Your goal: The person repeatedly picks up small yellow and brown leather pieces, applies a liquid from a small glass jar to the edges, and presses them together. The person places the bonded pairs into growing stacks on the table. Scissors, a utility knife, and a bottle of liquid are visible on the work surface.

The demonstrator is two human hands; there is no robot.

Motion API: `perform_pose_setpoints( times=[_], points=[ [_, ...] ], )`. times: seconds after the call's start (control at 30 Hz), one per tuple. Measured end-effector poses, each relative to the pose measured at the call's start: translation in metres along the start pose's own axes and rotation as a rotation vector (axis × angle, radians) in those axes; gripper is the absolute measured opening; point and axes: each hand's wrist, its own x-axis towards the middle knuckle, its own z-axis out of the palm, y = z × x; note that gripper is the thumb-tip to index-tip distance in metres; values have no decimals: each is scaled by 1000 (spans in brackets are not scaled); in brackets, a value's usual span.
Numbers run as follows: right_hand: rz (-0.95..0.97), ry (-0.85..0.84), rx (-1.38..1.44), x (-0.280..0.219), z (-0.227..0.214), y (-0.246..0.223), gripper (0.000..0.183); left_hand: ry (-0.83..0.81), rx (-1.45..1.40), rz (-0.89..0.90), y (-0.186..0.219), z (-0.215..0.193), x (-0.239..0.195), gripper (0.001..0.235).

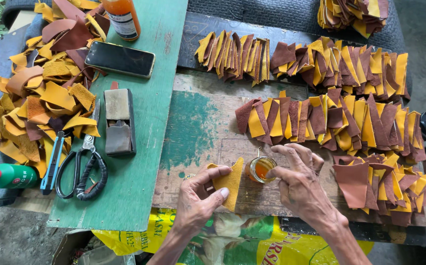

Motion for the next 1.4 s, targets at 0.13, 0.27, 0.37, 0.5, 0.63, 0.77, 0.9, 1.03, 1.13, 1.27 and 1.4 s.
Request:
perform_pose_setpoints(
  times=[0.13,0.27,0.37,0.5,0.63,0.77,0.9,1.03,1.13,1.27,1.4],
  points=[
    [2,11,31,-1,1,4,23,0,-48,-75,-3,0,-3,44],
    [0,20,28,-4,1,10,27,-33,-107,-110,-4,1,-4,49],
    [96,181,276,-11,1,0,28,-42,-263,-109,-6,9,-8,52],
    [370,450,1006,-25,24,-41,29,-64,-408,-53,-10,26,-8,55],
    [420,543,1036,-31,46,-68,41,-56,-398,-83,-10,34,-9,57],
    [409,481,928,-29,45,-71,38,-78,-391,-64,-3,35,-9,55],
    [377,461,897,-29,42,-70,39,-89,-371,-35,0,35,-9,53],
    [380,445,893,-32,44,-68,41,-104,-353,-21,0,35,-9,50],
    [332,444,816,-36,45,-68,41,-82,-334,-32,-1,33,-8,51],
    [201,484,639,-39,44,-74,40,-47,-318,-37,-1,30,-6,54],
    [233,443,629,-37,40,-76,45,-89,-312,-11,-1,32,-6,51]
  ],
)
